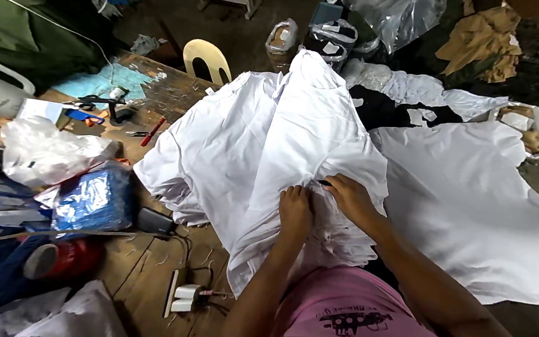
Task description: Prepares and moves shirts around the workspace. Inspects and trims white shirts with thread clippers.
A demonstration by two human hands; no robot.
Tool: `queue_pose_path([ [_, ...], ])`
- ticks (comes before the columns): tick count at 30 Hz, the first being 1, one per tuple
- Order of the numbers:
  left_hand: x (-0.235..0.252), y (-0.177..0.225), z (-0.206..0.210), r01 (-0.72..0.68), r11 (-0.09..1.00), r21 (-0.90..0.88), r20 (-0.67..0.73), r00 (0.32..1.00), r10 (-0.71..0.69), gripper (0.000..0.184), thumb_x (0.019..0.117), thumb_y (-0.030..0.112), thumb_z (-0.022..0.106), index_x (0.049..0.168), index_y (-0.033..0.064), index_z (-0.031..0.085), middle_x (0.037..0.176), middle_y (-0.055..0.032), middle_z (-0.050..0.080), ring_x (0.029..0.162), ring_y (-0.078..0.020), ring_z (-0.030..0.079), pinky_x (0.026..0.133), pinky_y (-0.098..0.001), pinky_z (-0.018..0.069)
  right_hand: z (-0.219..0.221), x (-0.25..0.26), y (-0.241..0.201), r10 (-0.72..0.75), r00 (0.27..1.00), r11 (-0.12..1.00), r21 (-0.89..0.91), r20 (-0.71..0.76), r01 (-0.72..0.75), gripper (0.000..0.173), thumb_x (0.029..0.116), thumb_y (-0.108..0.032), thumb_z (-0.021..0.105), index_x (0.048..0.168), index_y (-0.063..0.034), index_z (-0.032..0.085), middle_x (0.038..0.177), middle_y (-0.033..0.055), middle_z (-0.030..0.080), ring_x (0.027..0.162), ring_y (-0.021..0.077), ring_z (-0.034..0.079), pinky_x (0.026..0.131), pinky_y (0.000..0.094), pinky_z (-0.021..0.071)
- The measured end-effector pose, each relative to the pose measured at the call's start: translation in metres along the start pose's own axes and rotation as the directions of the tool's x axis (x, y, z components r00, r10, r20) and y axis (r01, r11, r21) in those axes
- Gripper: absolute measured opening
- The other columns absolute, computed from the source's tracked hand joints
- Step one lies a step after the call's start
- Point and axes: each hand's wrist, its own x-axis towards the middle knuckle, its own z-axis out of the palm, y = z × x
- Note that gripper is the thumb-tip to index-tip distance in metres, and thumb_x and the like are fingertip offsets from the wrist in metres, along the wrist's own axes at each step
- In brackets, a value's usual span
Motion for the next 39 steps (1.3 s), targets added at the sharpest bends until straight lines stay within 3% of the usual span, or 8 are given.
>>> queue_pose_path([
  [3, -0.012, -0.001, -0.012, 0.003, 0.982, -0.19, -0.023, 1.0, -0.007, 0.013, 0.0877, 0.002, 0.066, 0.093, -0.0065, 0.074, 0.09, -0.0217, 0.072, 0.09, -0.0393, 0.07, 0.084, -0.0546, 0.054, -0.003, -0.007, -0.003, -0.081, 0.996, 0.996, -0.032, 0.031, 0.082, 0.03, 0.102, -0.016, 0.059, 0.121, 0.0055, 0.068, 0.108, 0.0248, 0.07, 0.101, 0.0424, 0.07, 0.09, 0.055, 0.0545],
  [10, -0.023, 0.003, -0.004, -0.063, 0.964, -0.259, -0.18, 0.984, 0.016, 0.012, 0.0883, 0.006, 0.068, 0.087, -0.0029, 0.075, 0.082, -0.0157, 0.071, 0.08, -0.031, 0.07, 0.076, -0.0453, 0.0551, 0.015, -0.006, -0.011, -0.144, 0.989, 0.987, -0.068, 0.028, 0.145, 0.028, 0.102, -0.015, 0.058, 0.119, 0.0038, 0.069, 0.104, 0.024, 0.071, 0.096, 0.0411, 0.071, 0.085, 0.053, 0.056],
  [20, -0.006, 0.005, -0.01, -0.313, 0.907, -0.281, -0.067, 0.95, 0.306, 0.015, 0.0914, 0.012, 0.067, 0.085, 0.0009, 0.076, 0.09, -0.0138, 0.075, 0.088, -0.032, 0.071, 0.082, -0.0524, 0.0523, 0.001, -0.004, -0.003, -0.076, 0.996, 0.996, 0.059, 0.041, 0.074, 0.028, 0.1031, -0.01, 0.054, 0.12, 0.0058, 0.069, 0.106, 0.0242, 0.072, 0.098, 0.0401, 0.071, 0.089, 0.0538, 0.0558],
  [22, 0.001, 0.005, -0.006, -0.268, 0.953, -0.144, -0.151, 0.957, 0.247, 0.021, 0.0895, 0.019, 0.071, 0.083, -0.0001, 0.075, 0.085, -0.0158, 0.073, 0.082, -0.0345, 0.07, 0.075, -0.0515, 0.0538, -0.002, -0.002, 0.001, -0.011, 1.0, 0.998, 0.068, 0.004, 0.011, 0.029, 0.105, -0.014, 0.053, 0.119, 0.0058, 0.069, 0.107, 0.0238, 0.071, 0.099, 0.0393, 0.071, 0.089, 0.0538, 0.0559],
  [23, 0.008, 0.003, -0.004, -0.224, 0.971, -0.08, -0.177, 0.962, 0.207, 0.018, 0.0882, 0.016, 0.073, 0.089, -0.0017, 0.076, 0.087, -0.0189, 0.072, 0.084, -0.0378, 0.07, 0.075, -0.053, 0.054, -0.003, -0.001, 0.002, 0.022, 1.0, 0.996, 0.088, -0.018, -0.02, 0.03, 0.1053, -0.014, 0.053, 0.12, 0.0063, 0.069, 0.107, 0.0241, 0.071, 0.099, 0.0391, 0.071, 0.09, 0.0537, 0.0557],
  [26, 0.024, -0.014, 0.012, -0.149, 0.988, 0.029, -0.198, 0.968, 0.151, 0.015, 0.091, -0.003, 0.062, 0.096, -0.0022, 0.076, 0.096, -0.0219, 0.071, 0.091, -0.041, 0.068, 0.078, -0.0543, 0.0531, 0.001, -0.003, 0.003, 0.054, 0.998, 0.991, 0.128, -0.037, -0.049, 0.03, 0.1054, -0.016, 0.053, 0.119, 0.0062, 0.069, 0.106, 0.0232, 0.07, 0.097, 0.0369, 0.071, 0.089, 0.0514, 0.0558],
  [32, 0.005, -0.004, -0.016, -0.129, 0.991, -0.014, -0.338, 0.934, 0.117, 0.013, 0.0883, 0.007, 0.064, 0.086, 0.0016, 0.076, 0.087, -0.015, 0.071, 0.083, -0.0328, 0.068, 0.078, -0.0489, 0.0509, 0.002, -0.011, -0.004, -0.014, 0.998, 1.0, 0.018, -0.066, 0.015, 0.03, 0.1024, -0.017, 0.059, 0.12, 0.0056, 0.068, 0.105, 0.0245, 0.07, 0.099, 0.0411, 0.07, 0.09, 0.054, 0.0557],
  [39, -0.002, -0.006, -0.012, -0.122, 0.989, -0.085, -0.301, 0.949, 0.091, 0.012, 0.0901, 0.009, 0.068, 0.089, -0.0002, 0.076, 0.087, -0.0157, 0.071, 0.083, -0.0329, 0.069, 0.079, -0.0483, 0.0523, 0.013, 0.001, -0.016, -0.045, 0.991, 0.996, -0.077, -0.126, 0.036, 0.027, 0.1006, -0.015, 0.062, 0.117, 0.0055, 0.069, 0.101, 0.0234, 0.071, 0.094, 0.0406, 0.072, 0.084, 0.0526, 0.0576],
])
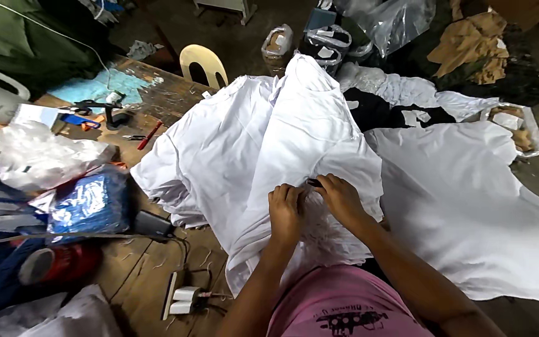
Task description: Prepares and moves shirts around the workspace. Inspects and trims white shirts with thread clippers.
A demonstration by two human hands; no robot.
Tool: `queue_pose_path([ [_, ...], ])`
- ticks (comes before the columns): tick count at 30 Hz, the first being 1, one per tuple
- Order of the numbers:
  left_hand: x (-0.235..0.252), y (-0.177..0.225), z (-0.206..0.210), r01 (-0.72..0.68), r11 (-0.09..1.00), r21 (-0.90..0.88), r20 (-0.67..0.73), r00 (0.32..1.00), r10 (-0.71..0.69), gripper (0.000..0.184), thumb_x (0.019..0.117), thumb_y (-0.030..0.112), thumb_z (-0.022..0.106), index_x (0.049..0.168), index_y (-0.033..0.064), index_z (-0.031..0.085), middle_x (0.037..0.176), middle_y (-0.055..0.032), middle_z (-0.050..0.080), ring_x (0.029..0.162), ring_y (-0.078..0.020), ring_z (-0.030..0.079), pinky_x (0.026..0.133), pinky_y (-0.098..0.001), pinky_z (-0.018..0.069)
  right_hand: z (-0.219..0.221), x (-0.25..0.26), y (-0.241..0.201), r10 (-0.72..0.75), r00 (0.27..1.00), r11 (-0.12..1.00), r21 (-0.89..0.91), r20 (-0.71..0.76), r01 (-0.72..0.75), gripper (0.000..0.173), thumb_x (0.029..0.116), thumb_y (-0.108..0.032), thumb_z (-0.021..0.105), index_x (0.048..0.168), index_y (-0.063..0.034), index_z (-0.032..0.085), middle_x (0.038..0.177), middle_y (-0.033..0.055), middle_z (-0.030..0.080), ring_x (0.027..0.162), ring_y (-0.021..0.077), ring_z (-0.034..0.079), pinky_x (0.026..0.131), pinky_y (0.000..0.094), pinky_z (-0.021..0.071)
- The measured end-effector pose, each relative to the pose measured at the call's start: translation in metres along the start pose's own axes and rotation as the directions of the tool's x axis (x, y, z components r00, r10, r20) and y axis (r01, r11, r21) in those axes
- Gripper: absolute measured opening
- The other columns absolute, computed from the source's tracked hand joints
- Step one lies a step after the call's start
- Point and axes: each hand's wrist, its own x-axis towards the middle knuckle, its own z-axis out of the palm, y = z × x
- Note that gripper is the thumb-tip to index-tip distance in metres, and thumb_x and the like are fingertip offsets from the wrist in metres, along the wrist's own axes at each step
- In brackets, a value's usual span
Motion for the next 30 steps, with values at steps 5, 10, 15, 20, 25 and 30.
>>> queue_pose_path([
  [5, 0.004, 0.001, 0.012, -0.045, 0.999, 0.015, -0.006, 0.999, 0.045, 0.012, 0.0893, 0.011, 0.07, 0.09, 0.0002, 0.076, 0.086, -0.0155, 0.071, 0.082, -0.0323, 0.069, 0.078, -0.0481, 0.0525, 0.002, 0.009, 0.001, -0.003, 0.998, 1.0, -0.02, 0.057, 0.004, 0.026, 0.102, -0.015, 0.06, 0.118, 0.0043, 0.069, 0.103, 0.0231, 0.071, 0.096, 0.0401, 0.071, 0.086, 0.0522, 0.0565],
  [10, -0.003, 0.006, 0.01, -0.068, 0.998, -0.005, 0.086, 0.994, 0.068, 0.013, 0.0882, 0.009, 0.069, 0.087, -0.0023, 0.075, 0.086, -0.0183, 0.071, 0.083, -0.036, 0.07, 0.076, -0.05, 0.0551, -0.015, 0.009, 0.005, 0.053, 0.981, 0.998, 0.007, 0.185, -0.056, 0.032, 0.1044, -0.018, 0.056, 0.125, 0.0039, 0.066, 0.112, 0.0242, 0.07, 0.105, 0.0415, 0.068, 0.093, 0.055, 0.053],
  [15, 0.015, 0.003, 0.004, -0.016, 0.999, 0.039, 0.176, 0.984, 0.009, 0.028, 0.0911, 0.009, 0.068, 0.116, -0.0033, 0.072, 0.11, -0.0269, 0.068, 0.102, -0.0458, 0.065, 0.085, -0.0587, 0.0514, -0.016, 0.004, 0.016, 0.179, 0.982, 0.958, 0.216, 0.066, -0.189, 0.033, 0.1036, -0.018, 0.059, 0.124, 0.0079, 0.063, 0.109, 0.0239, 0.068, 0.093, 0.0358, 0.07, 0.086, 0.0497, 0.0566],
  [20, 0.047, -0.019, 0.013, -0.195, 0.974, 0.112, 0.045, 0.98, 0.192, 0.009, 0.0898, 0.004, 0.068, 0.088, 0.0002, 0.076, 0.088, -0.0176, 0.071, 0.084, -0.0349, 0.07, 0.075, -0.051, 0.0536, -0.014, -0.001, 0.017, 0.185, 0.981, 0.939, 0.284, 0.061, -0.194, 0.037, 0.1024, -0.021, 0.059, 0.125, 0.007, 0.063, 0.11, 0.0231, 0.067, 0.091, 0.0299, 0.069, 0.085, 0.042, 0.0566],
  [25, 0.025, -0.022, 0.007, -0.205, 0.967, 0.149, 0.07, 0.978, 0.196, 0.016, 0.091, 0.008, 0.063, 0.084, -0.0031, 0.073, 0.084, -0.0182, 0.07, 0.08, -0.0361, 0.069, 0.074, -0.049, 0.0541, -0.014, -0.012, 0.015, 0.073, 0.996, 0.987, 0.141, 0.059, -0.081, 0.032, 0.1016, -0.018, 0.06, 0.122, 0.0058, 0.067, 0.109, 0.0246, 0.069, 0.095, 0.0385, 0.07, 0.086, 0.0505, 0.057],
  [30, 0.014, -0.015, 0.012, -0.177, 0.975, 0.138, 0.01, 0.984, 0.177, 0.017, 0.0893, 0.01, 0.063, 0.082, -0.0022, 0.073, 0.08, -0.0168, 0.069, 0.077, -0.0341, 0.069, 0.072, -0.0461, 0.0533, 0.004, -0.003, 0.002, -0.101, 0.993, 0.994, -0.037, -0.065, 0.098, 0.023, 0.0974, -0.009, 0.063, 0.116, 0.0029, 0.071, 0.1, 0.0221, 0.071, 0.091, 0.0396, 0.072, 0.08, 0.0515, 0.0586],
])
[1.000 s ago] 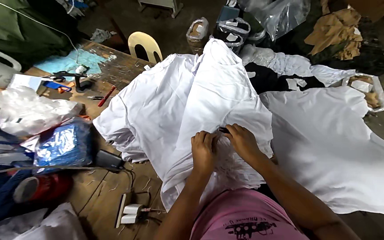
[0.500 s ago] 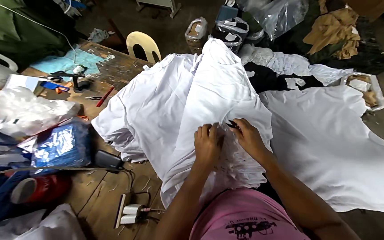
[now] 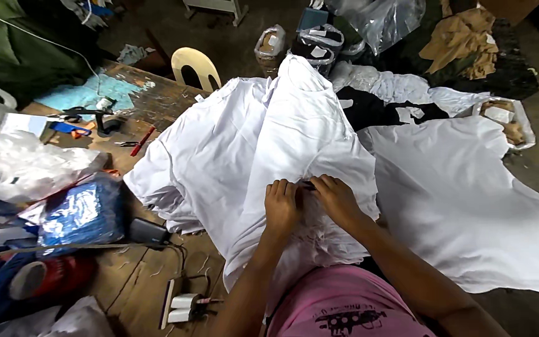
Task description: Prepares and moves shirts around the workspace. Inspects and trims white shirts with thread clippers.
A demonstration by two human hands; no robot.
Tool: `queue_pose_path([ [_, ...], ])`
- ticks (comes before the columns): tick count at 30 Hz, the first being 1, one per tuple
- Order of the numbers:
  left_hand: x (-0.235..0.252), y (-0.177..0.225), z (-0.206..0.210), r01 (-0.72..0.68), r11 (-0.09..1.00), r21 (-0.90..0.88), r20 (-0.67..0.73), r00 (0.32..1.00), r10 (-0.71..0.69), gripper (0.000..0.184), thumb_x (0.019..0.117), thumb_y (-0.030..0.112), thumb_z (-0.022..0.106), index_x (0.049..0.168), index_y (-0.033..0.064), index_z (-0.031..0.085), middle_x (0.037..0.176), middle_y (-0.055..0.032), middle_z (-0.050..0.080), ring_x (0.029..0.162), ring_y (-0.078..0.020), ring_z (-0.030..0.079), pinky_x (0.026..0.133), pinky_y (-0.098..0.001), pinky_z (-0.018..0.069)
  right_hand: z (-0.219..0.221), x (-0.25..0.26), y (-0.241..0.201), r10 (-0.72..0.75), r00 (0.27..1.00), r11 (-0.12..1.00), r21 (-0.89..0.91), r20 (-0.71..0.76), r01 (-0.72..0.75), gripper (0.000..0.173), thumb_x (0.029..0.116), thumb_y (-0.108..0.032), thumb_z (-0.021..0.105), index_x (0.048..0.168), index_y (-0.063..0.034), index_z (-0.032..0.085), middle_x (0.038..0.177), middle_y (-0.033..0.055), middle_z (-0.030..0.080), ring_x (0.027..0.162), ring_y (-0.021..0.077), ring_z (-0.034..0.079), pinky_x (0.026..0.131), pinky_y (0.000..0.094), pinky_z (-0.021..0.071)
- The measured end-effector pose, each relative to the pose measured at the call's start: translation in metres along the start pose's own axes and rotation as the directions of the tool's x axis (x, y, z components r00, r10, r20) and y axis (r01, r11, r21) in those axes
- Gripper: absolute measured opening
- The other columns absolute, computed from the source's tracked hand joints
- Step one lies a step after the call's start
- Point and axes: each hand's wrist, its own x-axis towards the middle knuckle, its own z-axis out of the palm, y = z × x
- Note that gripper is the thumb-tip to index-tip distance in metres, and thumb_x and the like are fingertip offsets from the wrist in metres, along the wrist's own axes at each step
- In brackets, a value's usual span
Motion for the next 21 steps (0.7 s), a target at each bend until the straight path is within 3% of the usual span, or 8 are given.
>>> queue_pose_path([
  [4, -0.003, 0.004, -0.001, -0.011, 0.998, -0.056, 0.028, 1.0, 0.013, 0.016, 0.0888, 0.011, 0.064, 0.084, -0.0016, 0.074, 0.081, -0.0165, 0.07, 0.078, -0.0341, 0.069, 0.072, -0.0463, 0.0538, 0.007, 0.007, 0.002, 0.046, 0.999, 0.999, 0.004, 0.006, -0.046, 0.023, 0.1008, -0.012, 0.06, 0.114, 0.002, 0.072, 0.097, 0.0206, 0.072, 0.089, 0.0379, 0.073, 0.08, 0.05, 0.0588],
  [7, -0.013, 0.004, -0.024, 0.014, 0.961, -0.276, 0.32, 0.944, 0.078, 0.018, 0.0936, 0.01, 0.064, 0.09, -0.0041, 0.076, 0.093, -0.0201, 0.074, 0.089, -0.0369, 0.073, 0.082, -0.0521, 0.0576, -0.022, 0.008, 0.002, 0.255, 0.894, 0.956, 0.044, 0.368, -0.291, 0.044, 0.103, -0.027, 0.06, 0.134, 0.0043, 0.058, 0.125, 0.0253, 0.064, 0.108, 0.0407, 0.067, 0.094, 0.0553, 0.0522],
  [9, -0.016, 0.007, -0.038, 0.152, 0.913, -0.378, 0.525, 0.847, 0.077, 0.033, 0.1018, 0.022, 0.06, 0.088, -0.005, 0.074, 0.086, -0.0183, 0.072, 0.084, -0.0317, 0.071, 0.082, -0.0472, 0.0578, -0.036, 0.009, 0.011, 0.327, 0.806, 0.925, 0.006, 0.494, -0.38, 0.041, 0.1012, -0.023, 0.061, 0.131, 0.0055, 0.058, 0.126, 0.027, 0.063, 0.111, 0.0441, 0.065, 0.094, 0.061, 0.0496],
  [13, -0.002, 0.025, -0.034, 0.538, 0.808, -0.243, 0.646, 0.711, -0.279, 0.043, 0.1085, 0.031, 0.049, 0.11, -0.0064, 0.07, 0.08, -0.0152, 0.07, 0.071, -0.0251, 0.068, 0.073, -0.0441, 0.0572, -0.072, 0.022, 0.012, 0.296, 0.906, 0.923, 0.153, 0.302, -0.352, 0.019, 0.0955, -0.012, 0.068, 0.106, 0.0047, 0.07, 0.093, 0.0209, 0.07, 0.089, 0.0358, 0.069, 0.083, 0.0555, 0.0543],
  [16, 0.015, 0.037, -0.018, 0.576, 0.722, -0.383, 0.68, 0.705, -0.202, 0.029, 0.1049, 0.013, 0.053, 0.118, -0.0092, 0.066, 0.08, -0.0104, 0.069, 0.066, -0.0119, 0.064, 0.067, -0.0298, 0.0557, -0.088, 0.037, -0.012, 0.178, 0.959, 0.957, 0.188, 0.219, -0.221, 0.013, 0.0891, -0.007, 0.074, 0.096, 0.0023, 0.07, 0.084, 0.0158, 0.069, 0.079, 0.0304, 0.068, 0.074, 0.0513, 0.0553],
  [17, 0.021, 0.04, -0.016, 0.535, 0.722, -0.439, 0.671, 0.73, -0.133, 0.024, 0.0982, 0.006, 0.06, 0.114, -0.0109, 0.066, 0.087, -0.0126, 0.071, 0.076, -0.0121, 0.067, 0.074, -0.0288, 0.0562, -0.09, 0.04, -0.021, 0.135, 0.971, 0.966, 0.194, 0.195, -0.173, 0.013, 0.0877, -0.007, 0.076, 0.096, 0.0022, 0.071, 0.085, 0.0157, 0.069, 0.079, 0.0305, 0.068, 0.073, 0.0514, 0.0553],
  [19, 0.041, 0.032, -0.031, 0.46, 0.774, -0.436, 0.645, 0.759, -0.088, 0.033, 0.0908, -0.002, 0.067, 0.119, -0.0169, 0.062, 0.112, -0.0271, 0.069, 0.107, -0.0279, 0.066, 0.099, -0.0403, 0.0497, -0.09, 0.04, -0.033, 0.034, 0.997, 0.971, 0.233, 0.069, -0.049, 0.015, 0.0853, -0.004, 0.078, 0.098, 0.0024, 0.072, 0.087, 0.0156, 0.071, 0.076, 0.0289, 0.069, 0.07, 0.0484, 0.0568],
  [21, 0.066, -0.005, -0.054, 0.467, 0.797, -0.382, 0.434, 0.852, -0.291, 0.03, 0.0931, -0.003, 0.063, 0.117, -0.0205, 0.059, 0.114, -0.032, 0.065, 0.11, -0.032, 0.063, 0.101, -0.0449, 0.0467, -0.094, 0.039, -0.034, -0.03, 0.994, 0.957, 0.283, -0.104, 0.059, 0.015, 0.0861, -0.003, 0.075, 0.101, 0.0007, 0.072, 0.091, 0.013, 0.07, 0.073, 0.021, 0.067, 0.065, 0.0376, 0.0573],
])
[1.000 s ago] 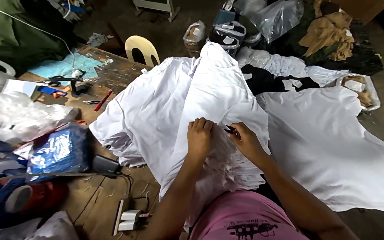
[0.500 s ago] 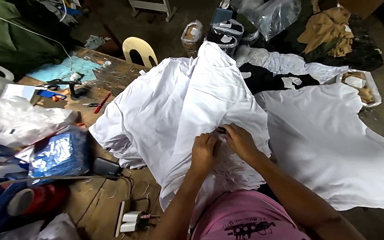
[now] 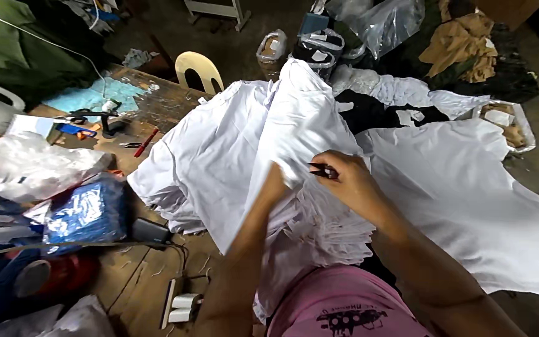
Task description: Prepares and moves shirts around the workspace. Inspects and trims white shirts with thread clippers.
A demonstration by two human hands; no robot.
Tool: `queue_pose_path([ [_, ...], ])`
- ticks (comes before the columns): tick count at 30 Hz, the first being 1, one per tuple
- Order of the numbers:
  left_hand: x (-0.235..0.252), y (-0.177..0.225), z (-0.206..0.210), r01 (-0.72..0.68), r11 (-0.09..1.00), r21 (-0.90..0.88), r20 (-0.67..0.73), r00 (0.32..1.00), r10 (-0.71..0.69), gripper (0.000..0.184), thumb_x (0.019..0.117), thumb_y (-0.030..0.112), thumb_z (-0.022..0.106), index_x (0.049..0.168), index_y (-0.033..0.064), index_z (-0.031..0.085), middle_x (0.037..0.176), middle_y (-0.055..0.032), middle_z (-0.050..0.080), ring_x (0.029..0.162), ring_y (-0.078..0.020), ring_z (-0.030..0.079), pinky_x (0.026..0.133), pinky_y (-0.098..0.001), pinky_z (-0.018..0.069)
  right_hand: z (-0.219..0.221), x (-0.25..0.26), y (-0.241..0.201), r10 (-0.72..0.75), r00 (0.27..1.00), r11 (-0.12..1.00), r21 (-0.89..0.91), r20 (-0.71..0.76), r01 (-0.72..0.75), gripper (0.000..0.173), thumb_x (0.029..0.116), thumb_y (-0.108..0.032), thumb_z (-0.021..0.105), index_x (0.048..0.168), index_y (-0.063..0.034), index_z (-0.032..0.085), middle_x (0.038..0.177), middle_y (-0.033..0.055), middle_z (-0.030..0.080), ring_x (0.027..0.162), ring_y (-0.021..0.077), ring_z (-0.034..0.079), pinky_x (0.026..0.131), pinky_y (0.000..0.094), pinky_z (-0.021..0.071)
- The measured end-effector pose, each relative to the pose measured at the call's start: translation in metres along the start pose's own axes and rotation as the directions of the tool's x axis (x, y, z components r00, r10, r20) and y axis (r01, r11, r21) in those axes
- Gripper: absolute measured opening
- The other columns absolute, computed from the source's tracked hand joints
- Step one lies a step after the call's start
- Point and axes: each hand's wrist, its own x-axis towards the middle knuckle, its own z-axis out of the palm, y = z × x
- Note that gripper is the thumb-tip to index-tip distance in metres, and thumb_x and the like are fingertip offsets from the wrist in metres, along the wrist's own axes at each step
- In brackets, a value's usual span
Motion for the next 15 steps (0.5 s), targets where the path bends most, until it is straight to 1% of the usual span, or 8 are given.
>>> queue_pose_path([
  [1, 0.014, -0.007, -0.026, -0.015, 0.998, -0.061, -0.289, 0.957, -0.004, 0.033, 0.0955, 0.0, 0.061, 0.119, -0.0225, 0.056, 0.117, -0.0307, 0.064, 0.112, -0.0261, 0.062, 0.102, -0.0392, 0.0457, -0.004, -0.002, 0.004, -0.022, 0.998, 1.0, 0.015, -0.06, 0.023, 0.016, 0.0879, -0.004, 0.074, 0.103, -0.0003, 0.071, 0.093, 0.0116, 0.07, 0.073, 0.017, 0.066, 0.065, 0.0323, 0.0576],
  [2, 0.029, -0.016, -0.053, -0.085, 0.987, -0.135, -0.54, 0.842, -0.001, 0.04, 0.0993, 0.007, 0.059, 0.128, -0.0194, 0.049, 0.125, -0.0232, 0.061, 0.117, -0.0142, 0.06, 0.104, -0.0283, 0.0468, -0.008, -0.005, 0.01, -0.011, 0.995, 1.0, 0.024, -0.102, 0.013, 0.016, 0.089, -0.004, 0.073, 0.104, 0.0, 0.07, 0.094, 0.0115, 0.069, 0.073, 0.0158, 0.065, 0.065, 0.0305, 0.0571],
  [4, 0.039, -0.032, -0.095, -0.217, 0.953, -0.21, -0.706, 0.709, 0.006, 0.068, 0.1047, 0.018, 0.054, 0.156, -0.0108, 0.021, 0.157, -0.0229, 0.038, 0.141, -0.0155, 0.043, 0.116, -0.0261, 0.0363, -0.009, -0.015, 0.027, 0.115, 0.989, 0.993, 0.033, -0.095, -0.112, 0.02, 0.0908, -0.008, 0.073, 0.108, 0.0015, 0.069, 0.096, 0.0133, 0.07, 0.076, 0.0181, 0.066, 0.069, 0.0345, 0.0582],
  [6, 0.02, -0.036, -0.082, -0.141, 0.986, -0.085, -0.623, 0.78, 0.057, 0.06, 0.1059, 0.022, 0.054, 0.153, -0.0089, 0.031, 0.155, -0.022, 0.043, 0.138, -0.0183, 0.049, 0.113, -0.0307, 0.0411, 0.002, -0.024, 0.046, 0.299, 0.952, 0.951, 0.06, 0.058, -0.303, 0.032, 0.0947, -0.016, 0.073, 0.119, 0.0031, 0.065, 0.103, 0.018, 0.069, 0.086, 0.0261, 0.068, 0.078, 0.0456, 0.0582],
  [8, -0.003, -0.038, -0.027, -0.121, 0.989, 0.088, -0.356, 0.923, 0.145, 0.046, 0.0978, 0.019, 0.068, 0.133, -0.0077, 0.057, 0.136, -0.0241, 0.06, 0.121, -0.0283, 0.062, 0.101, -0.0438, 0.0517, 0.022, -0.031, 0.062, 0.381, 0.898, 0.911, 0.079, 0.22, -0.406, 0.043, 0.0976, -0.026, 0.071, 0.128, 0.0031, 0.059, 0.112, 0.0206, 0.067, 0.098, 0.03, 0.069, 0.089, 0.0489, 0.0569],
  [10, -0.029, -0.035, 0.026, -0.103, 0.972, 0.212, -0.061, 0.991, 0.118, 0.054, 0.0876, 0.029, 0.079, 0.128, -0.0039, 0.065, 0.129, -0.0263, 0.063, 0.121, -0.0406, 0.06, 0.103, -0.0549, 0.0496, 0.039, -0.038, 0.065, 0.386, 0.863, 0.901, 0.068, 0.325, -0.429, 0.045, 0.1027, -0.028, 0.062, 0.133, 0.0043, 0.056, 0.12, 0.0228, 0.065, 0.105, 0.0309, 0.067, 0.095, 0.0465, 0.0551],
  [11, -0.043, -0.033, 0.043, -0.103, 0.958, 0.266, -0.03, 0.993, 0.116, 0.055, 0.0859, 0.034, 0.08, 0.123, -0.0046, 0.068, 0.123, -0.0277, 0.065, 0.117, -0.0445, 0.061, 0.1, -0.0568, 0.0503, 0.044, -0.042, 0.064, 0.375, 0.859, 0.905, 0.061, 0.348, -0.42, 0.043, 0.1045, -0.026, 0.058, 0.134, 0.0056, 0.055, 0.121, 0.0238, 0.065, 0.105, 0.0312, 0.067, 0.095, 0.0453, 0.0544],
  [15, -0.081, -0.044, 0.075, -0.06, 0.87, 0.489, -0.293, 0.928, 0.229, 0.044, 0.0842, 0.038, 0.077, 0.093, -0.0052, 0.072, 0.097, -0.0249, 0.069, 0.091, -0.0441, 0.067, 0.079, -0.0529, 0.055, 0.054, -0.059, 0.06, 0.348, 0.88, 0.914, 0.089, 0.323, -0.395, 0.039, 0.105, -0.023, 0.055, 0.129, 0.0076, 0.059, 0.115, 0.0236, 0.067, 0.096, 0.0274, 0.068, 0.088, 0.0377, 0.0552],
])
